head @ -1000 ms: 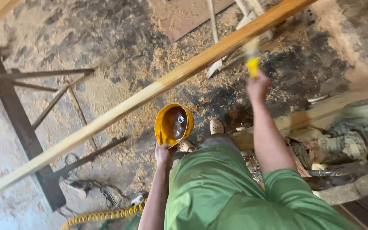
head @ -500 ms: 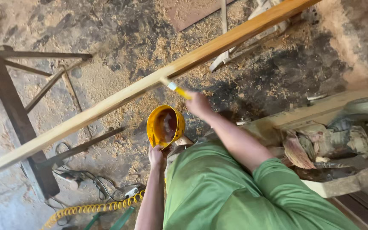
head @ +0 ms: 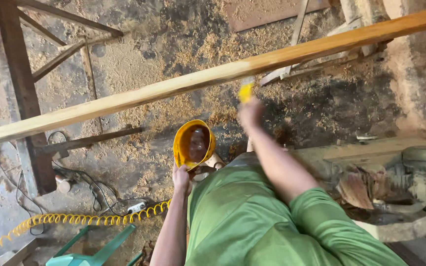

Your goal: The person applies a brown liquid finish to a wooden frame using a yellow-handled brush. The person repeatedly dips the brush into a yellow bucket and paints the frame sections while standing in a workshop.

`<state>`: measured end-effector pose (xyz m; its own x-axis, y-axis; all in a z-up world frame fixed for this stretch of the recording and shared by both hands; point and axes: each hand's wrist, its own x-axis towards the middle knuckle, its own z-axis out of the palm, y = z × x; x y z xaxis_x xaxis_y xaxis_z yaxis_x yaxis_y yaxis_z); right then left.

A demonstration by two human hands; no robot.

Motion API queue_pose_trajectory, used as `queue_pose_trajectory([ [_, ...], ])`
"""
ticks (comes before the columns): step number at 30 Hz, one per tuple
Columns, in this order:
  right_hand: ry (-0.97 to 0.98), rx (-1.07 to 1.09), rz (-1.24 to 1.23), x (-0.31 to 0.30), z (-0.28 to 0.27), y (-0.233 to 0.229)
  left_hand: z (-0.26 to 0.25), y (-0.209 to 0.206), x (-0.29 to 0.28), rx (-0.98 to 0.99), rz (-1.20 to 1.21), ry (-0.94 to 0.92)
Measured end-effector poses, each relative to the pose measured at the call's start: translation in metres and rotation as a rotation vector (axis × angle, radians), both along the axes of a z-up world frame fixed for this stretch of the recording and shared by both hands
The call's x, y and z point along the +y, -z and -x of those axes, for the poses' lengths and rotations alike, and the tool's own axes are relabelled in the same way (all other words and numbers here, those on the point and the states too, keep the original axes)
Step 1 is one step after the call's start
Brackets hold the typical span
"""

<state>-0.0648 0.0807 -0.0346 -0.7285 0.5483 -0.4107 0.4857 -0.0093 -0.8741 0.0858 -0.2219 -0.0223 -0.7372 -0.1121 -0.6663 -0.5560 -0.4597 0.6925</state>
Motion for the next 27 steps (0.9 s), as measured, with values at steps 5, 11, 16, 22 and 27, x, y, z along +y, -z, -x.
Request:
queue_pose_trajectory([
  [5, -0.659, -0.027, -0.274, -0.093, -0.002, -0.024, -0.005, -0.004, -0.038, -0.107, 0.026, -0.02],
  [11, -0.004, -0.054, -0.383, 0.019, -0.016, -0.034, -0.003, -0.016, -0.064, 0.099, 0.03, 0.033],
  [16, -0.062, 0.12, -0.316, 0.071, -0.062, -0.09, 0.007, -0.014, -0.066, 0.099, 0.11, 0.141],
  [22, -0.844, -0.083, -0.491, -0.015, -0.082, -0.192, 0.027, 0.004, -0.045, 0.085, 0.252, 0.268],
  [27, -1.198, -0.386, -0.731, -0.095, -0.054, -0.207, 0.041, 0.009, -0.025, 0.259, 0.437, 0.439],
])
